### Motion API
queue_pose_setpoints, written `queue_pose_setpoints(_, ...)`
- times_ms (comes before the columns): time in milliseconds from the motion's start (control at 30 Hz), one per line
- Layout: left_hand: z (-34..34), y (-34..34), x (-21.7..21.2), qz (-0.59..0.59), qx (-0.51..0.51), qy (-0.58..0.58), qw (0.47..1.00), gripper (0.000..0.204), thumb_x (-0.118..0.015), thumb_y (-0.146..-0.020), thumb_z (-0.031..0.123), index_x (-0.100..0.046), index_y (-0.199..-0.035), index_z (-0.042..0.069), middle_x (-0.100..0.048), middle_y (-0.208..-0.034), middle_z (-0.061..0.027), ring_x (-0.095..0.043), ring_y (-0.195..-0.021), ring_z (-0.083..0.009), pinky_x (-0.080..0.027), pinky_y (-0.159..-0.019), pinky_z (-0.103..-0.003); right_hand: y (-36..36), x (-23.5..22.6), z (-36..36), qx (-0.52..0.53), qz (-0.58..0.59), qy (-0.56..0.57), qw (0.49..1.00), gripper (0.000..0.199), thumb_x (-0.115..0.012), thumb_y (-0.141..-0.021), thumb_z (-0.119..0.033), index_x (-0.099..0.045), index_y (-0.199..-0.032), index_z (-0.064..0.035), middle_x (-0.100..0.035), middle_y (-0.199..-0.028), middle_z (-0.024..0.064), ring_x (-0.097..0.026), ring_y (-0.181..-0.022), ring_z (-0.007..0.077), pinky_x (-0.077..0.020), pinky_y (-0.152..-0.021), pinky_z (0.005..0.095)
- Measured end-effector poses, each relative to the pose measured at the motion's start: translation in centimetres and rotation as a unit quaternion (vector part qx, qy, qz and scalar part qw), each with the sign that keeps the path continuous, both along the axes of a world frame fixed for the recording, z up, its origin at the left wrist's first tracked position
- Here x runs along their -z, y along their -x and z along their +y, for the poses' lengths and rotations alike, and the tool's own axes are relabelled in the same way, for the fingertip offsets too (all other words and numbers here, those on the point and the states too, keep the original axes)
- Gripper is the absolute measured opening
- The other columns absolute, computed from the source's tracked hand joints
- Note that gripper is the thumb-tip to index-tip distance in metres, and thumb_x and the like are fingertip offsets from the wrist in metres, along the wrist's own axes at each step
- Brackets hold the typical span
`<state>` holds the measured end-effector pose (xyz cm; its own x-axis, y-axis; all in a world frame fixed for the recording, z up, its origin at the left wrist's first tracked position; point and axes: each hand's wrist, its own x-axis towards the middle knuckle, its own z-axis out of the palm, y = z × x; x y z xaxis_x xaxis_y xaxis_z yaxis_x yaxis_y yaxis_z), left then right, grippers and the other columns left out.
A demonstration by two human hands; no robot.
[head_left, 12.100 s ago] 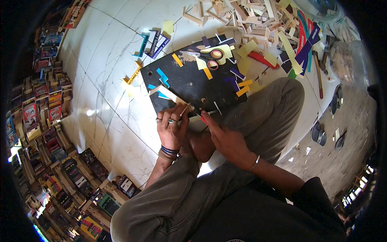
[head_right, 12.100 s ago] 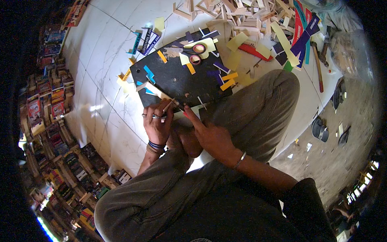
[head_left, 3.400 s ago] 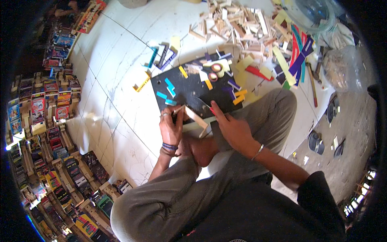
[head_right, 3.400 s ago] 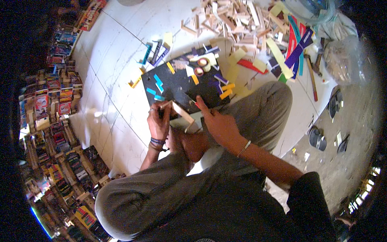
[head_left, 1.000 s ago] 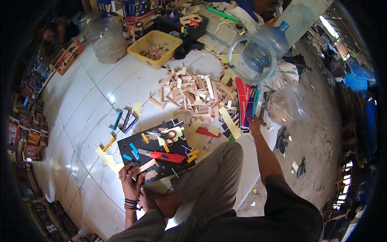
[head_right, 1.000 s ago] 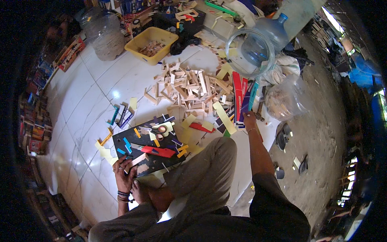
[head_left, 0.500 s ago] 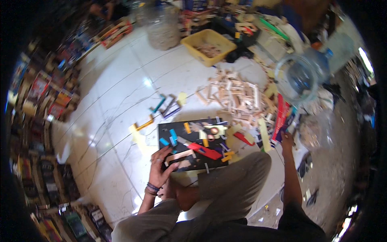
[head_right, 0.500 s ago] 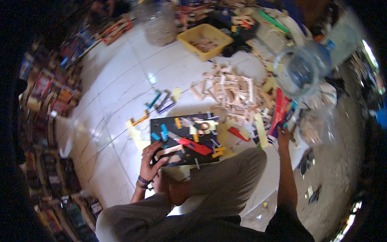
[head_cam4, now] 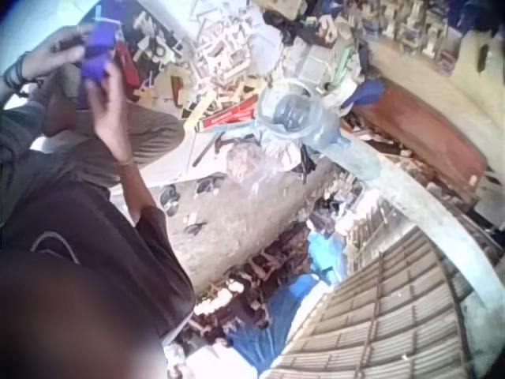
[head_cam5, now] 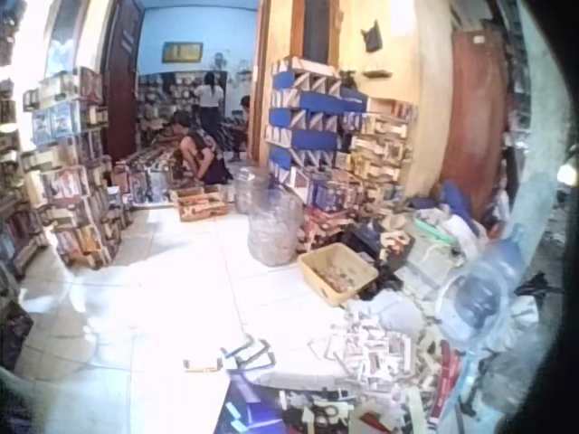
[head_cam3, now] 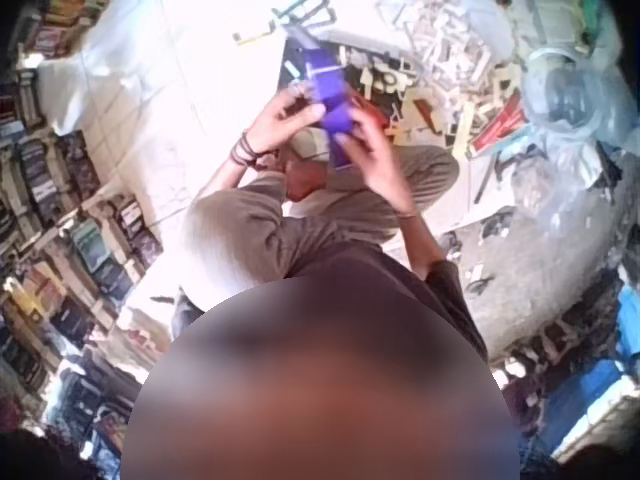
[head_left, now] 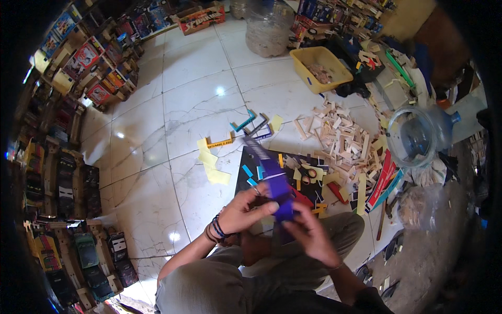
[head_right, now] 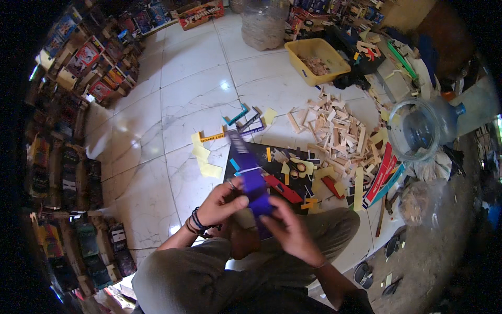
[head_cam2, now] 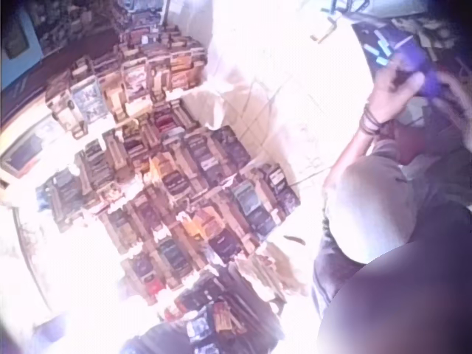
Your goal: The person sits on the floor and uses scissors to cut a red paper strip with the word 'BISMILLAH' printed on it. They trim the edges, fold the strip, and continue cutting it into smaller pieces.
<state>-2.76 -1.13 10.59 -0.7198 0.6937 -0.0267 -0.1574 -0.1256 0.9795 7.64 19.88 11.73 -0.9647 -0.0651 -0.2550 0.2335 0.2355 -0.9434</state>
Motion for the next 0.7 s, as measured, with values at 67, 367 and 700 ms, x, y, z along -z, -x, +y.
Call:
queue_pose_setpoints(67, 0.5, -0.5, 0.2, -0.091, -0.097, -0.06, 0.989, 0.049, -0.065, -0.104, 0.018, -0.049, -0.148, 0.003, -0.071, -0.121, -0.0128, -0.069, -0.111, -0.0188, -0.055, -0.098, -0.033, -0.7, 0.3, -1.5, -0.062, -0.043, 0.061, 0.995, 0.05, -0.065, -0.103, -0.016, -0.045, -0.148, -0.0094, -0.069, -0.117, 0.0152, -0.068, -0.106, 0.022, -0.054, -0.091, 0.0371)
queue_pose_setpoints(367, -2.3, -0.9, 2.0, -0.13, -0.261, 0.023, 0.956, 0.04, -0.055, -0.109, 0.028, -0.059, -0.137, 0.0, -0.076, -0.109, -0.0178, -0.075, -0.09, -0.0213, -0.061, -0.079, -0.032, -2.9, 3.1, 5.2, -0.152, -0.008, -0.011, 0.988, 0.037, -0.057, -0.107, -0.02, -0.053, -0.14, -0.0054, -0.065, -0.122, 0.0114, -0.065, -0.11, 0.0216, -0.0509, -0.096, 0.0374)
queue_pose_setpoints(700, -2.6, -0.3, 2.2, -0.07, -0.354, 0.07, 0.93, 0.04, -0.06, -0.107, 0.03, -0.055, -0.139, 0.006, -0.071, -0.12, -0.0141, -0.073, -0.099, -0.0204, -0.06, -0.079, -0.031, -3.2, 13.0, 31.7, 0.442, 0.013, 0.353, 0.825, 0.013, -0.06, -0.104, -0.022, -0.065, -0.114, -0.0148, -0.065, -0.102, -0.0022, -0.059, -0.098, 0.0116, -0.0506, -0.09, 0.0409)
